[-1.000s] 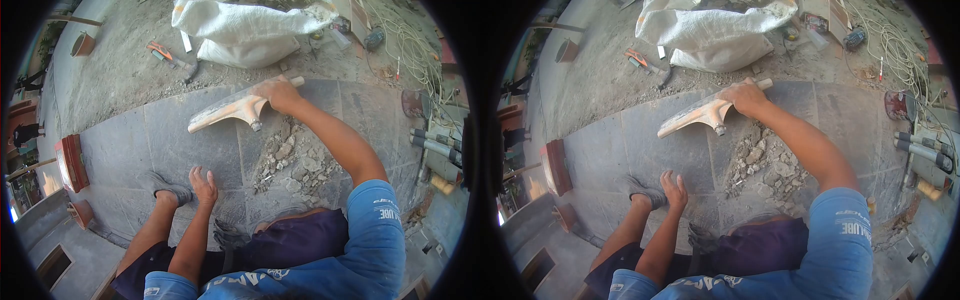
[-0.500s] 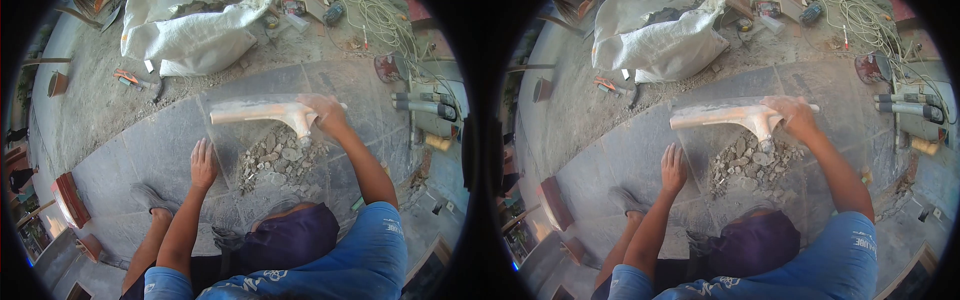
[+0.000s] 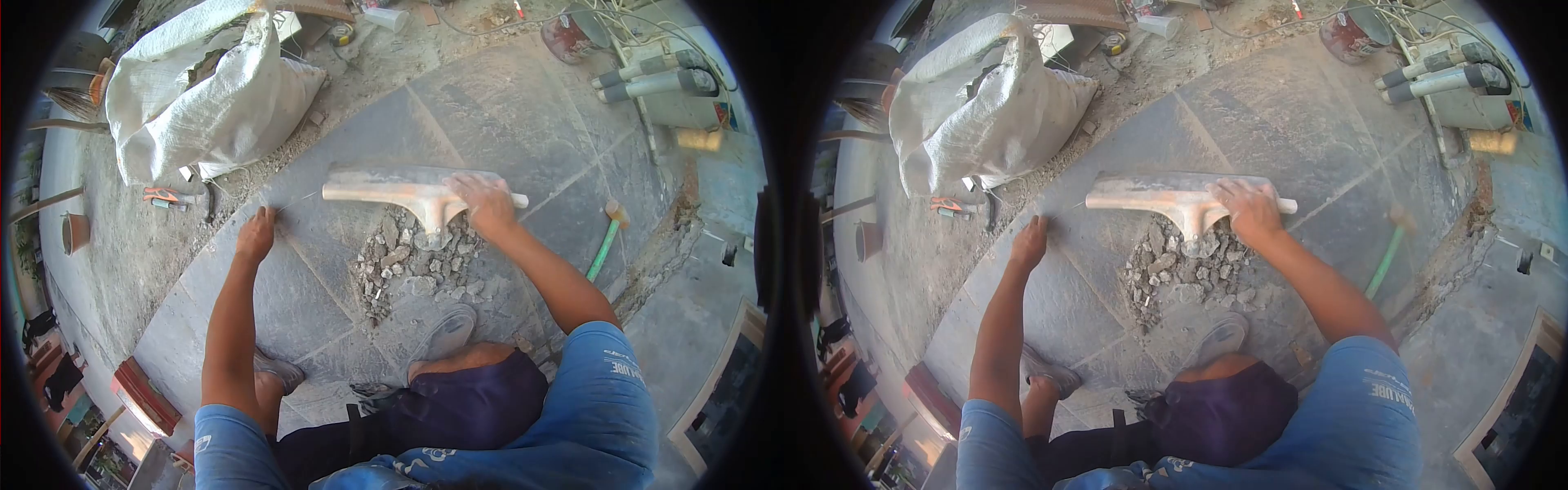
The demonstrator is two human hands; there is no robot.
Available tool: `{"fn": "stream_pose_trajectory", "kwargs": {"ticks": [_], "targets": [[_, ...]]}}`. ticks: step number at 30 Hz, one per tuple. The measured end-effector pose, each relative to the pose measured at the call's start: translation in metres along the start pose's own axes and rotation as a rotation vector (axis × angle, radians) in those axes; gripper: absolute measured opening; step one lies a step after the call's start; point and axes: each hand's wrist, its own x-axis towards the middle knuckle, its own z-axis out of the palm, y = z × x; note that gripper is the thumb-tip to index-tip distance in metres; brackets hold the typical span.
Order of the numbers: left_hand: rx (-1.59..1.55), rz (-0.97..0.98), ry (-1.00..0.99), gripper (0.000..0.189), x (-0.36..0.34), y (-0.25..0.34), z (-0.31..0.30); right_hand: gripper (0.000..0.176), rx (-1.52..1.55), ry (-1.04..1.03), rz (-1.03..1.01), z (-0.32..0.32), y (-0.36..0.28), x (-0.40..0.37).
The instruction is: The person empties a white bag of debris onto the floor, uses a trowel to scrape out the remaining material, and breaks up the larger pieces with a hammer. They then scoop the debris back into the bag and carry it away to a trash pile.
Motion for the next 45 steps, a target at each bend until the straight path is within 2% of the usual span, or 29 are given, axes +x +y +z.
{"fn": "stream_pose_trajectory", "kwargs": {"ticks": [3,5,6,7,8,9,10,11,12,14,15,17,18,20,24,26,27,29,36,39,41,43,44,45], "targets": [[0.134,-0.189,-0.040,0.014,-0.031,-0.066,-0.004,0.049,0.108,-0.079,-0.081,-0.014,-0.021,-0.032],[0.176,-0.304,0.040,0.013,-0.056,-0.109,-0.007,0.048,0.151,0.048,-0.015,-0.025,-0.023,-0.048],[0.203,-0.399,0.022,0.013,-0.068,-0.120,-0.020,0.046,0.230,0.059,0.085,-0.047,-0.024,-0.051],[0.223,-0.455,-0.005,0.017,-0.082,-0.147,-0.017,0.046,0.258,0.026,0.084,-0.060,-0.024,-0.061],[0.266,-0.512,0.014,0.022,-0.097,-0.145,-0.033,0.045,0.469,0.015,0.163,-0.071,-0.022,-0.070],[0.293,-0.615,-0.087,0.027,-0.105,-0.154,-0.040,0.044,0.674,0.010,0.244,-0.078,-0.023,-0.075],[0.297,-0.687,-0.021,0.030,-0.115,-0.156,-0.042,0.044,0.691,-0.002,0.248,-0.085,-0.032,-0.081],[0.298,-0.756,0.051,0.033,-0.121,-0.152,-0.046,0.042,0.804,-0.196,0.260,-0.091,-0.046,-0.090],[0.309,-0.755,0.035,0.033,-0.125,-0.145,-0.048,0.041,0.914,-0.395,0.271,-0.094,-0.059,-0.098],[0.328,-0.639,0.228,0.042,-0.119,-0.130,-0.049,0.040,0.911,-0.504,0.098,-0.073,-0.091,-0.102],[0.332,-0.639,0.221,0.042,-0.115,-0.126,-0.048,0.041,0.937,-0.574,0.041,-0.065,-0.111,-0.098],[0.250,-0.386,0.381,0.044,-0.096,-0.120,-0.048,0.044,0.954,-0.736,-0.064,-0.041,-0.151,-0.086],[0.250,-0.378,0.385,0.044,-0.085,-0.113,-0.053,0.045,0.941,-0.829,-0.115,-0.022,-0.170,-0.083],[0.052,-0.154,0.484,0.040,-0.063,-0.091,-0.071,0.043,0.926,-0.762,-0.163,0.017,-0.207,-0.090],[-0.073,0.037,0.507,0.040,-0.032,-0.043,-0.110,0.036,0.849,-0.601,-0.138,0.067,-0.242,-0.106],[-0.107,0.043,0.474,0.040,-0.027,-0.020,-0.124,0.039,0.807,-0.466,-0.041,0.083,-0.242,-0.108],[-0.142,0.047,0.425,0.041,-0.027,-0.010,-0.131,0.039,0.802,-0.463,-0.040,0.071,-0.234,-0.101],[-0.137,0.087,0.441,0.041,-0.032,-0.002,-0.137,0.038,0.703,-0.548,0.138,0.046,-0.205,-0.091],[-0.202,0.006,0.377,0.042,-0.048,-0.001,-0.132,0.049,0.467,-0.282,0.299,0.010,-0.115,-0.070],[-0.206,-0.006,0.368,0.042,-0.053,-0.003,-0.126,0.045,0.418,-0.240,0.315,0.001,-0.094,-0.064],[-0.204,0.015,0.382,0.042,-0.049,-0.003,-0.125,0.042,0.431,-0.226,0.303,-0.007,-0.090,-0.066],[-0.252,0.011,0.389,0.043,-0.045,-0.001,-0.121,0.040,0.557,-0.280,0.094,-0.015,-0.090,-0.075],[-0.256,0.017,0.382,0.043,-0.044,0.000,-0.117,0.040,0.558,-0.285,0.104,-0.018,-0.099,-0.083],[-0.270,0.029,0.376,0.044,-0.039,0.001,-0.113,0.038,0.582,-0.387,-0.002,-0.022,-0.112,-0.090]]}}
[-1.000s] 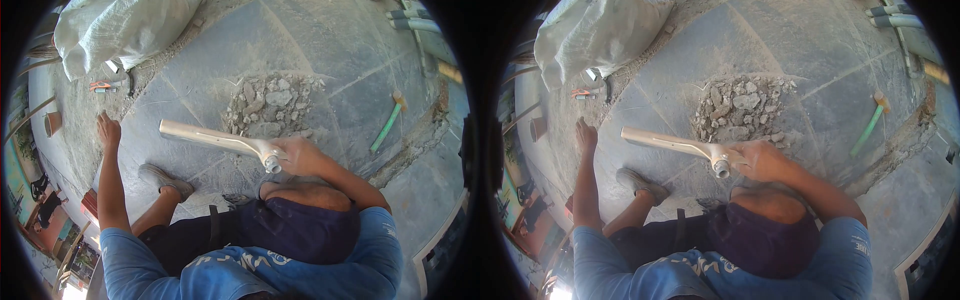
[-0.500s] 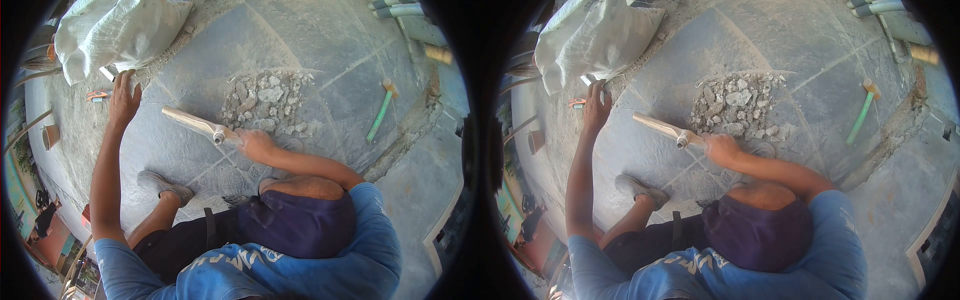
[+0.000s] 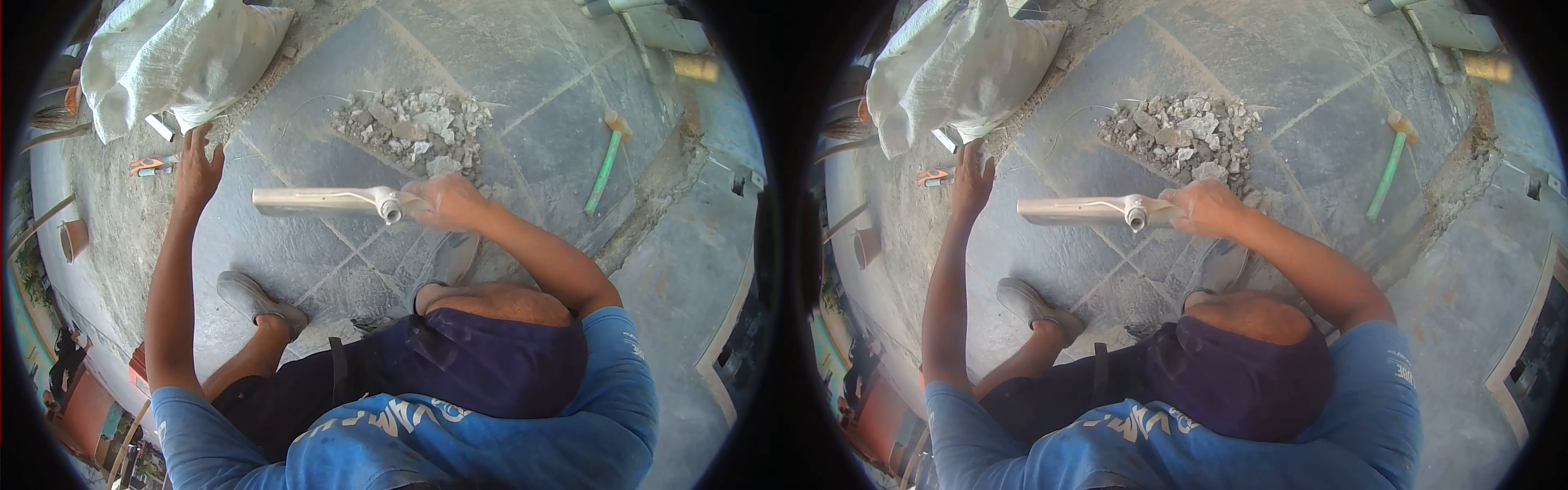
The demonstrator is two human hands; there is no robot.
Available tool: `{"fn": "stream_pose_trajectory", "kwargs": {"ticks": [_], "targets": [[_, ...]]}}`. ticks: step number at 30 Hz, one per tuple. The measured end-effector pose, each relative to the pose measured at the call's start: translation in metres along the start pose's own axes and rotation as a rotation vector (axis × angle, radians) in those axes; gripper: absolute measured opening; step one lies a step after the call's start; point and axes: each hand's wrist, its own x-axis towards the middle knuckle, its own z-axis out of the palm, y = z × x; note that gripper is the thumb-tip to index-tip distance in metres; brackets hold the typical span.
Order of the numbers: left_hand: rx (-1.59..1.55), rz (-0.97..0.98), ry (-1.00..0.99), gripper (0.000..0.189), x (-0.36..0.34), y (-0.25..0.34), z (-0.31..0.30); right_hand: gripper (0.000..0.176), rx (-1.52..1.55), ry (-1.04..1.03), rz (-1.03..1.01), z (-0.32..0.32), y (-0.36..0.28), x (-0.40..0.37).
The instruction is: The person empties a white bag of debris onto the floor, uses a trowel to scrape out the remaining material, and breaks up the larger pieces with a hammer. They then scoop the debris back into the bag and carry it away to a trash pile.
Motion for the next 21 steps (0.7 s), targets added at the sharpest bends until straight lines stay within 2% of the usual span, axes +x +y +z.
{"fn": "stream_pose_trajectory", "kwargs": {"ticks": [1,3,4,6,10,12,14,17,19,21], "targets": [[-0.016,0.012,-0.003,0.044,0.006,0.000,0.005,0.036,0.005,-0.122,-0.073,0.006,-0.013,-0.005],[0.004,0.063,-0.003,0.044,0.016,0.007,0.013,0.033,0.008,-0.232,-0.120,0.029,-0.033,-0.012],[0.030,0.101,-0.004,0.043,0.021,0.011,0.016,0.033,0.008,-0.223,-0.106,0.040,-0.040,-0.017],[-0.012,0.126,-0.032,0.043,0.033,0.026,0.019,0.030,-0.006,-0.369,-0.148,0.058,-0.041,-0.021],[0.003,0.186,-0.084,0.041,0.048,0.044,0.029,0.030,-0.156,-0.335,-0.086,0.076,-0.008,-0.023],[-0.021,0.203,-0.100,0.041,0.056,0.052,0.032,0.032,-0.175,-0.288,0.032,0.058,0.001,-0.018],[0.009,0.258,-0.131,0.041,0.058,0.059,0.036,0.033,-0.198,-0.237,0.044,0.033,0.018,-0.014],[-0.008,0.231,-0.170,0.041,0.062,0.067,0.042,0.038,-0.327,-0.092,0.063,-0.015,0.052,-0.004],[-0.017,0.223,-0.180,0.041,0.065,0.070,0.051,0.038,-0.303,-0.008,0.146,-0.050,0.066,0.002],[-0.040,0.188,-0.171,0.040,0.064,0.071,0.062,0.038,-0.327,-0.033,0.164,-0.081,0.074,0.008]]}}
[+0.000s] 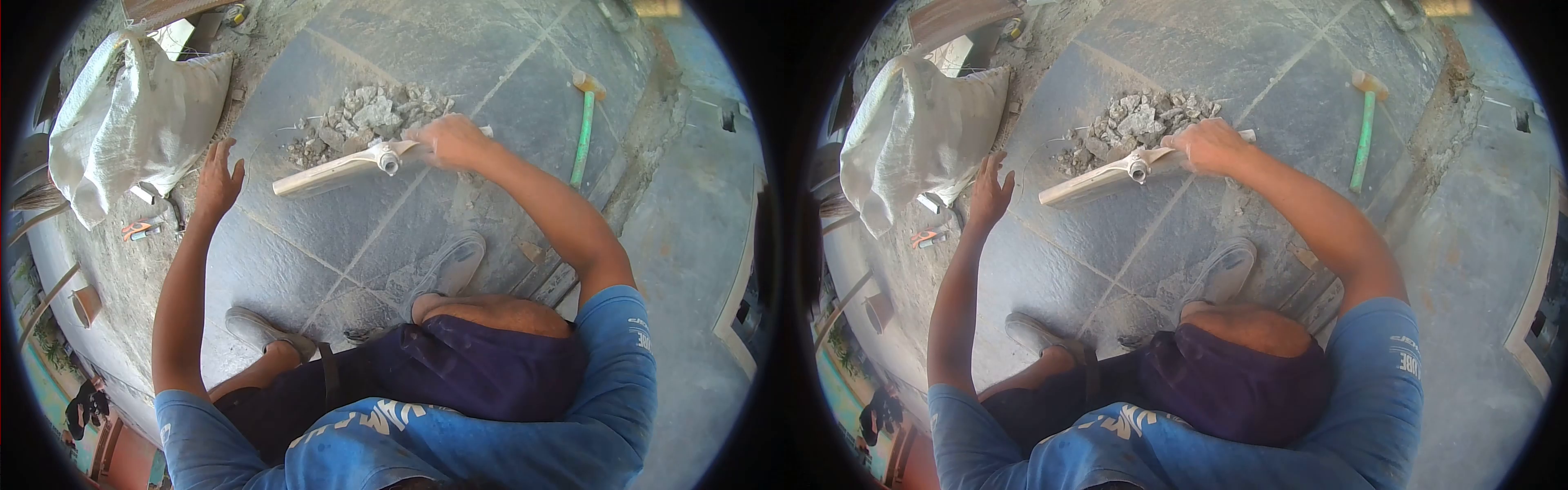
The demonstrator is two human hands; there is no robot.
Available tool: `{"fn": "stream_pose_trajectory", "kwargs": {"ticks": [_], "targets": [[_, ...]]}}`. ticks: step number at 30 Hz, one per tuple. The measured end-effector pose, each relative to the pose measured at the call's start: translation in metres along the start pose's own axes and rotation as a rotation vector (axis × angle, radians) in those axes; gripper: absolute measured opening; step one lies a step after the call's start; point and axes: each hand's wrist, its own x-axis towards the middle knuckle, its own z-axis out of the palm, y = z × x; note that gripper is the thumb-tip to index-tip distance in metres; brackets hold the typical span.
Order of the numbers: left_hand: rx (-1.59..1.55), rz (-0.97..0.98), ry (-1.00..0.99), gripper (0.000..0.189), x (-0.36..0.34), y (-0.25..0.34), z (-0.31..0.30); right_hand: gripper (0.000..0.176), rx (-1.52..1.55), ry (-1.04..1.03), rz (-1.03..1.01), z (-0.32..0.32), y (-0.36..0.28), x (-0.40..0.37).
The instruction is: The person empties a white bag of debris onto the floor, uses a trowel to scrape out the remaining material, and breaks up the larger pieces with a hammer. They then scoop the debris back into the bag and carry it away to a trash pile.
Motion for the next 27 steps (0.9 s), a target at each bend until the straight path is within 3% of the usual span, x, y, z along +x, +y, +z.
{"fn": "stream_pose_trajectory", "kwargs": {"ticks": [2,4,6,9,11,14,18,21,25,27], "targets": [[-0.003,0.017,0.005,0.039,-0.001,0.000,0.008,0.038,-0.027,-0.019,0.010,-0.002,0.008,-0.004],[-0.004,0.039,0.018,0.039,-0.002,-0.001,0.011,0.036,0.032,-0.064,-0.151,0.004,0.017,-0.029],[-0.087,0.029,0.008,0.036,-0.007,0.003,0.013,0.035,0.061,-0.192,-0.141,0.001,0.020,-0.061],[-0.170,0.004,-0.033,0.033,-0.018,0.005,0.026,0.033,0.043,-0.122,-0.145,0.017,0.060,-0.116],[-0.195,0.009,-0.050,0.032,-0.025,0.013,0.035,0.035,-0.055,-0.187,0.065,0.018,0.077,-0.142],[-0.239,-0.046,-0.072,0.036,-0.033,0.019,0.063,0.035,-0.138,-0.053,-0.028,0.063,0.115,-0.157],[-0.241,-0.047,0.001,0.046,-0.030,0.037,0.097,0.036,-0.011,-0.090,-0.003,0.038,0.094,-0.101],[-0.219,-0.042,0.137,0.046,-0.017,0.049,0.116,0.033,0.001,0.092,-0.043,0.007,0.086,-0.054],[0.124,-0.110,0.207,0.055,0.021,0.061,0.095,0.032,0.009,0.150,-0.055,-0.026,0.084,-0.031],[0.154,-0.023,0.287,0.059,0.044,0.067,0.076,0.033,0.101,0.138,-0.013,-0.039,0.079,-0.055]]}}
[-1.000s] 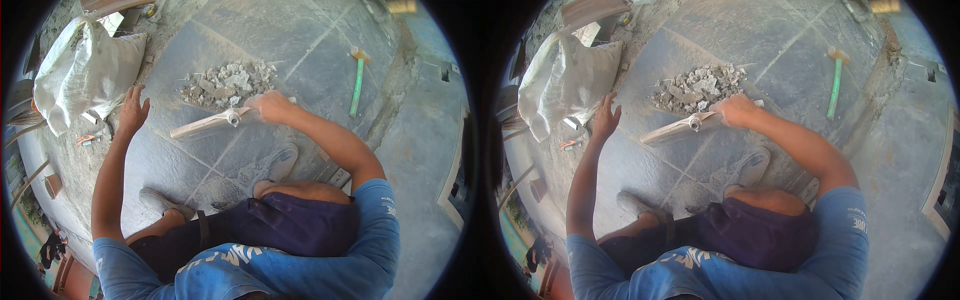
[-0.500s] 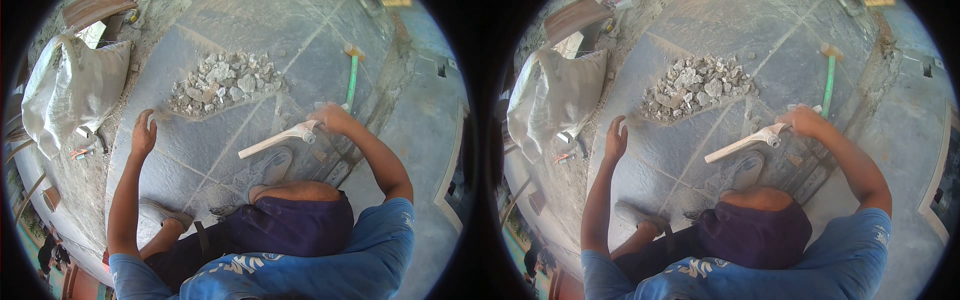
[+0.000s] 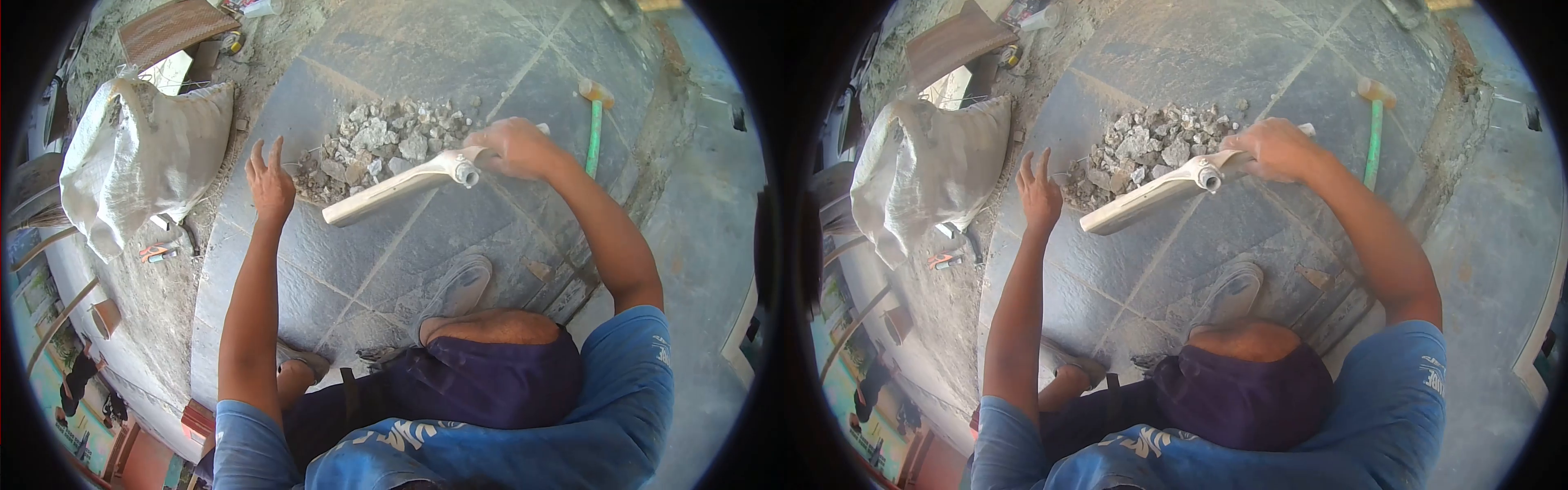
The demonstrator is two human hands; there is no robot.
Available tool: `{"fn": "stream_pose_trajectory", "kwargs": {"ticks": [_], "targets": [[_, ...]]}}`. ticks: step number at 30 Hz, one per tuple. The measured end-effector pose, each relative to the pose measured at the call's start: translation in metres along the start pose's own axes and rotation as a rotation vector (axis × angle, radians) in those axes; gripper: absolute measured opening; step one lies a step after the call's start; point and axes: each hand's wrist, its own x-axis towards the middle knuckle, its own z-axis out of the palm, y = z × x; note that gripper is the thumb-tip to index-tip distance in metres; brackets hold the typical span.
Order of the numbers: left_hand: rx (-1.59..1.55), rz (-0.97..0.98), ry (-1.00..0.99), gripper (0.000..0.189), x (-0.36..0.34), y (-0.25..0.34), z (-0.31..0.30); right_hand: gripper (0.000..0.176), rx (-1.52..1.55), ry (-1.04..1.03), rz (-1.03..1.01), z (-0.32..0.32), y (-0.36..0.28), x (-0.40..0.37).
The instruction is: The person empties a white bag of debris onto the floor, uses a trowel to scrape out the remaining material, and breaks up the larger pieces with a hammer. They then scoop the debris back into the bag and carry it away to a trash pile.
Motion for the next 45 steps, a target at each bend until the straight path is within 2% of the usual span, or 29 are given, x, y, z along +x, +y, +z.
{"fn": "stream_pose_trajectory", "kwargs": {"ticks": [1,3,4,5,6,8,9,11,12,14,15,17,18,20,22,23,26,27,28,31,33,35,38,40,42,43,44,45], "targets": [[0.026,-0.011,0.011,0.059,0.009,-0.002,-0.002,0.034,0.034,0.018,0.042,-0.005,-0.002,-0.014],[0.007,0.052,-0.320,0.046,0.024,-0.004,-0.001,0.040,0.145,0.132,0.151,0.006,0.011,-0.044],[0.020,0.042,-0.313,0.046,0.029,-0.005,0.000,0.041,0.272,0.131,0.256,0.002,0.010,-0.056],[0.041,0.058,-0.401,0.036,0.031,-0.005,0.000,0.042,0.402,0.124,0.365,0.000,0.010,-0.069],[0.060,0.075,-0.490,0.026,0.033,-0.007,0.001,0.042,0.409,0.122,0.354,0.012,0.020,-0.081],[-0.006,0.034,-0.533,0.021,0.028,-0.032,0.014,0.043,0.589,0.395,0.607,0.044,0.043,-0.103],[-0.082,0.000,-0.568,0.016,0.026,-0.043,0.013,0.043,0.597,0.391,0.601,0.048,0.047,-0.107],[-0.165,-0.071,-0.517,0.013,0.018,-0.066,0.001,0.045,0.447,0.676,0.543,0.052,0.054,-0.107],[-0.254,-0.132,-0.461,0.012,0.015,-0.076,-0.010,0.045,0.457,0.678,0.533,0.050,0.056,-0.107],[-0.242,-0.110,-0.381,0.012,0.010,-0.096,-0.040,0.052,0.699,0.622,0.729,0.043,0.058,-0.107],[-0.220,-0.169,-0.374,0.012,0.008,-0.108,-0.056,0.052,0.707,0.621,0.717,0.044,0.063,-0.105],[-0.158,-0.217,-0.373,0.012,0.003,-0.133,-0.087,0.050,0.700,0.654,0.899,0.047,0.068,-0.103],[-0.148,-0.218,-0.374,0.012,-0.002,-0.139,-0.091,0.050,0.710,0.653,0.896,0.051,0.066,-0.100],[-0.103,-0.188,-0.411,0.015,-0.014,-0.149,-0.100,0.043,0.998,0.877,0.770,0.057,0.062,-0.090],[-0.107,-0.199,-0.456,0.023,-0.012,-0.120,-0.092,0.044,0.968,0.862,0.802,0.076,0.077,-0.086],[-0.144,-0.158,-0.434,0.026,-0.010,-0.103,-0.080,0.045,0.927,0.849,0.850,0.084,0.082,-0.085],[-0.245,-0.072,-0.322,0.036,0.003,-0.049,-0.028,0.049,1.007,0.816,0.825,0.091,0.074,-0.083],[-0.236,-0.129,-0.316,0.028,0.009,-0.026,-0.016,0.049,1.002,0.819,0.825,0.095,0.072,-0.084],[-0.241,-0.129,-0.314,0.028,0.012,-0.017,-0.001,0.053,1.028,0.814,0.833,0.098,0.070,-0.086],[-0.210,-0.195,-0.325,0.020,0.019,-0.015,0.028,0.058,1.080,0.804,0.833,0.096,0.059,-0.092],[-0.286,-0.172,-0.385,0.017,0.026,-0.026,0.014,0.061,1.109,0.799,0.826,0.099,0.061,-0.097],[-0.397,-0.260,-0.350,0.017,0.030,-0.044,-0.026,0.044,1.012,0.864,0.822,0.114,0.074,-0.102],[-0.323,-0.267,-0.337,0.016,0.027,-0.093,-0.092,0.045,1.007,0.844,0.867,0.114,0.080,-0.103],[-0.188,-0.398,-0.398,0.014,0.019,-0.122,-0.128,0.045,0.997,0.817,0.885,0.112,0.081,-0.101],[-0.169,-0.383,-0.410,0.015,0.005,-0.133,-0.134,0.045,0.985,0.792,0.903,0.111,0.077,-0.096],[-0.159,-0.310,-0.418,0.016,0.000,-0.133,-0.125,0.051,0.998,0.776,0.910,0.111,0.075,-0.093],[-0.151,-0.238,-0.423,0.018,-0.001,-0.116,-0.114,0.059,1.008,0.761,0.916,0.109,0.074,-0.090],[-0.167,-0.196,-0.403,0.024,-0.002,-0.100,-0.096,0.059,1.005,0.763,0.909,0.111,0.073,-0.087]]}}
